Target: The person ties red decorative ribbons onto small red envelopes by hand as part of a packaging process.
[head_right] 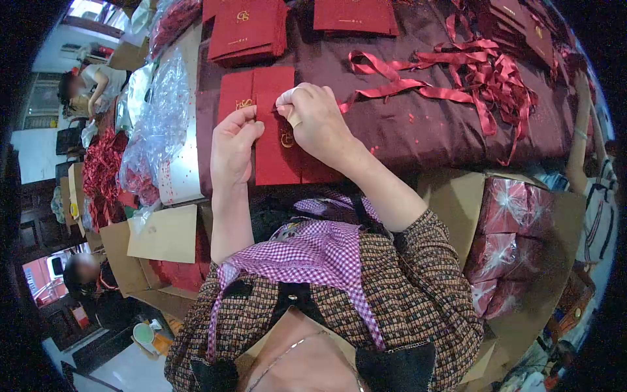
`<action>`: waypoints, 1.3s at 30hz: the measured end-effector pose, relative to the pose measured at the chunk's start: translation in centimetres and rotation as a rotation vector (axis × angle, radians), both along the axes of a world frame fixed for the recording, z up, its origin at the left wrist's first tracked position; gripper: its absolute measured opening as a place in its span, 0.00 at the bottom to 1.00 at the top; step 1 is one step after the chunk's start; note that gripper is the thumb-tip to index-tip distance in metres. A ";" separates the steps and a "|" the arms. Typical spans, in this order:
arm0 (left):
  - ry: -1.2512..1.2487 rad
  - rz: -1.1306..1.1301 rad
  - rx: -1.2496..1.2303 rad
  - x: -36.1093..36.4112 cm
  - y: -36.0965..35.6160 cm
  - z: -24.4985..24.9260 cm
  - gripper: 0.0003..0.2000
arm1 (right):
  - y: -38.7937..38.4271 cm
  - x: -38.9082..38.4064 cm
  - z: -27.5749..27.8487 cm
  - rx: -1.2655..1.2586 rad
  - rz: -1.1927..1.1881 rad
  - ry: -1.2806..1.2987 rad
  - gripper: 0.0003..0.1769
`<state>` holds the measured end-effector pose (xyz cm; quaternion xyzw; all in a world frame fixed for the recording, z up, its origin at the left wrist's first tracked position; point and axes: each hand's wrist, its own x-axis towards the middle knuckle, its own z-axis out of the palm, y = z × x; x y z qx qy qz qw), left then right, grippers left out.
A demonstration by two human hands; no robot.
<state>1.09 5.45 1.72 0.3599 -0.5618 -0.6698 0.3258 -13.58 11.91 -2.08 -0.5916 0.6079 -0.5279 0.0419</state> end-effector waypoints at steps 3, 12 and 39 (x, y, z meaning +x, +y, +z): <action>0.005 0.008 -0.012 0.0 0.0 -0.3 0.13 | 0.0 0.1 0.1 -0.020 0.004 0.007 0.03; -0.118 0.045 -0.249 -0.2 1.1 0.2 0.10 | 0.7 0.7 1.5 -0.057 -0.013 0.215 0.07; -0.151 -0.089 -0.561 0.2 1.3 0.8 0.11 | 2.0 -0.6 4.8 0.116 0.188 -0.136 0.08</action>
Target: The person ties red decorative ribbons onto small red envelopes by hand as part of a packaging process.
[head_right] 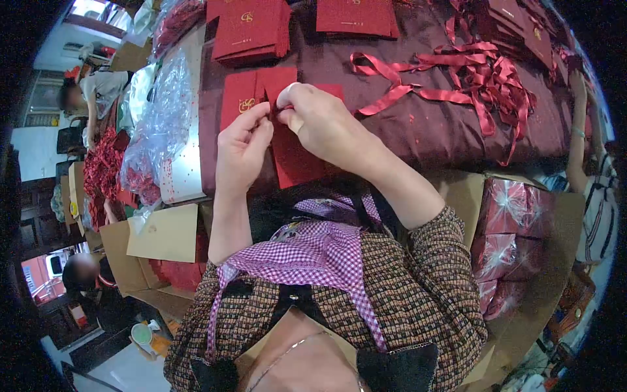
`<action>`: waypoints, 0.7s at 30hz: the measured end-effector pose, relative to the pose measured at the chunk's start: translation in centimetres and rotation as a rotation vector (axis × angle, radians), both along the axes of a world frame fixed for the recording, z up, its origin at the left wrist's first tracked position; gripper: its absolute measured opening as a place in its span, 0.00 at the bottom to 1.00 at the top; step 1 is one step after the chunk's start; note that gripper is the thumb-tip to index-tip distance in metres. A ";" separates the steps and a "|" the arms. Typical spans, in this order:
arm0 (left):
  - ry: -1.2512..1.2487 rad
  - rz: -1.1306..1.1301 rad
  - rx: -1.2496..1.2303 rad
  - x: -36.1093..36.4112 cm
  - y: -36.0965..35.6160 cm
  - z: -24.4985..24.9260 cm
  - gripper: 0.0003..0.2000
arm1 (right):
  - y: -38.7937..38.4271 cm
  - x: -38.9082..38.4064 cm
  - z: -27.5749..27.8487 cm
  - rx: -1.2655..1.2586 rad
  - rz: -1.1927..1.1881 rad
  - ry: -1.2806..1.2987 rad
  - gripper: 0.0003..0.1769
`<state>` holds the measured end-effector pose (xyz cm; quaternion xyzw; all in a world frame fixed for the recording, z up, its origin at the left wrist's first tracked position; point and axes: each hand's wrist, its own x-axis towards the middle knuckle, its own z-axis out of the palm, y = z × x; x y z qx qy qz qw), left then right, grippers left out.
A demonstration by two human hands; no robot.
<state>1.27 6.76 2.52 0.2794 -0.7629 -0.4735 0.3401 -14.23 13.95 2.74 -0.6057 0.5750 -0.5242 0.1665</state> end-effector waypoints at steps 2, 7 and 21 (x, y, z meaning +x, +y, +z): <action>-0.047 -0.049 0.187 0.5 -0.4 0.7 0.11 | 0.1 -0.4 0.1 -0.007 0.024 -0.060 0.09; -0.059 -0.052 -0.135 -0.2 -1.4 -0.6 0.11 | 0.1 -0.6 -0.7 -0.012 0.055 -0.188 0.09; -0.111 -0.099 -0.204 -1.4 -0.2 1.3 0.03 | -1.4 -4.7 1.5 -0.160 0.232 0.357 0.10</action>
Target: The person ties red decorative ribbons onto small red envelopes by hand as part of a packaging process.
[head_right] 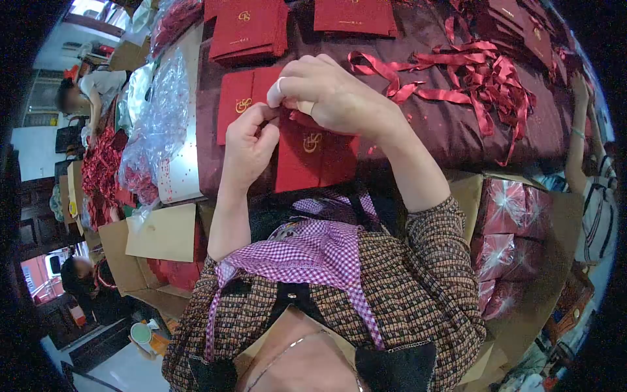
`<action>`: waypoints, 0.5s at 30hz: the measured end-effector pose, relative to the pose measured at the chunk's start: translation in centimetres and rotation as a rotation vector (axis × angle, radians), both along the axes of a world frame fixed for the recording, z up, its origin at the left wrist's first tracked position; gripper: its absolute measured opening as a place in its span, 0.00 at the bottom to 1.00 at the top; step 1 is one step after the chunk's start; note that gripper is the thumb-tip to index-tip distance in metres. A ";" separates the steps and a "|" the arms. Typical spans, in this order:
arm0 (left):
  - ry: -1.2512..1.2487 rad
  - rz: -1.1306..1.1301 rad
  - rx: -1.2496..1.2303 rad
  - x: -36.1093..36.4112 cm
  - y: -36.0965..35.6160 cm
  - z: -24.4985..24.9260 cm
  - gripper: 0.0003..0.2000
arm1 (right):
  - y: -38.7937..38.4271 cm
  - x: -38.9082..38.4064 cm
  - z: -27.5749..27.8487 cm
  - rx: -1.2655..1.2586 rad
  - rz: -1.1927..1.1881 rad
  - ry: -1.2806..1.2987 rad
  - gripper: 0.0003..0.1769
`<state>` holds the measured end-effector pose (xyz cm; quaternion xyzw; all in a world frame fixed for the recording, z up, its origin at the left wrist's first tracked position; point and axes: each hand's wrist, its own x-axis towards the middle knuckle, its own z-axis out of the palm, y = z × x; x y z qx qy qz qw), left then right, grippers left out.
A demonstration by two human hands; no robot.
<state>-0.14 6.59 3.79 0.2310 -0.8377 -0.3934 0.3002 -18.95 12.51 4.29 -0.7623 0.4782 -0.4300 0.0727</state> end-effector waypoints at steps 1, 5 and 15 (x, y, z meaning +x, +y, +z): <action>0.041 0.010 0.023 0.1 -0.2 -0.4 0.03 | 0.0 -0.3 0.2 0.079 0.046 -0.002 0.11; 0.149 0.130 0.496 1.8 -1.5 -1.4 0.02 | 0.3 -1.0 0.4 0.078 0.087 -0.010 0.07; 0.144 0.357 -0.093 3.7 -2.3 0.4 0.07 | -0.3 -1.7 -0.3 0.087 -0.034 -0.026 0.05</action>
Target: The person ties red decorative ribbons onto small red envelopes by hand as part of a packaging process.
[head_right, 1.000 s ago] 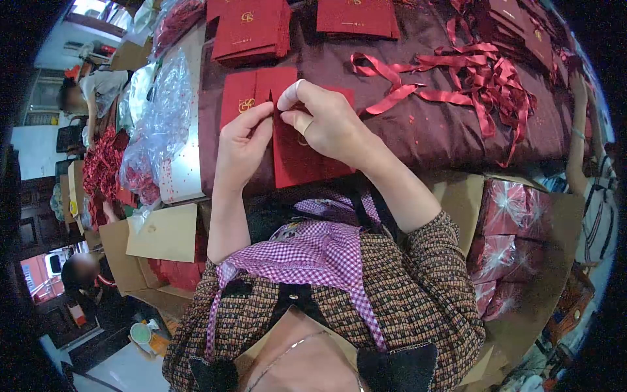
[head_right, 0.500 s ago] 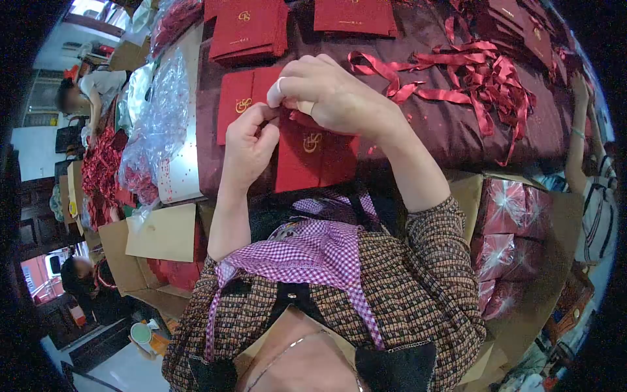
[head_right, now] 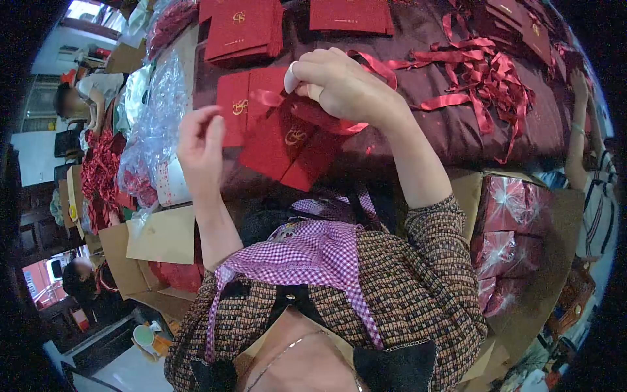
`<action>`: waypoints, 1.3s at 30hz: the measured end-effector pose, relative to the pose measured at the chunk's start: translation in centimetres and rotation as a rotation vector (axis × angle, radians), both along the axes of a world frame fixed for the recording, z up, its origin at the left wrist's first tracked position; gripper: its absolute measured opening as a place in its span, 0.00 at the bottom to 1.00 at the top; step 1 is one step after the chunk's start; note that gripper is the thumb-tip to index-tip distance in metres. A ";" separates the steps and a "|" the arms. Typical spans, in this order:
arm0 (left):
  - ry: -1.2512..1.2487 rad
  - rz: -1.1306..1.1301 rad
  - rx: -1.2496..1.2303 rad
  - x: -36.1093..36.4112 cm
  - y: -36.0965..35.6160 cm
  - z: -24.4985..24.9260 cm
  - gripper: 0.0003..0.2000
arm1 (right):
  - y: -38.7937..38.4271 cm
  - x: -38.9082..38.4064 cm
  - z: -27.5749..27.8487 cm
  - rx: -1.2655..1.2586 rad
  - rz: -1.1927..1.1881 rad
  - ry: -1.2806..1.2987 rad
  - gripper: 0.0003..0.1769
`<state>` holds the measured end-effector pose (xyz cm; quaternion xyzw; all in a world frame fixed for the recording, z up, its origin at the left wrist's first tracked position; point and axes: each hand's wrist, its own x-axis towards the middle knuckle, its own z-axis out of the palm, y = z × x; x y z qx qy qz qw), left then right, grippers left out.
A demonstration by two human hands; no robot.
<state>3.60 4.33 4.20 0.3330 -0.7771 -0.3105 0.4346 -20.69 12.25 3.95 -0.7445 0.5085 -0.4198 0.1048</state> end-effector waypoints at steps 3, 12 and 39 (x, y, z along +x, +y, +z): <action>-0.246 -0.234 0.058 -0.5 2.6 1.6 0.06 | -0.9 0.0 -0.5 0.032 0.011 -0.010 0.06; -0.258 -0.102 0.009 -0.2 1.1 -1.5 0.04 | 1.9 -2.1 -2.0 0.229 -0.118 -0.227 0.23; -0.231 -0.091 0.164 -1.1 -1.0 -2.9 0.06 | 7.5 0.0 -2.4 0.129 -0.042 -0.815 0.09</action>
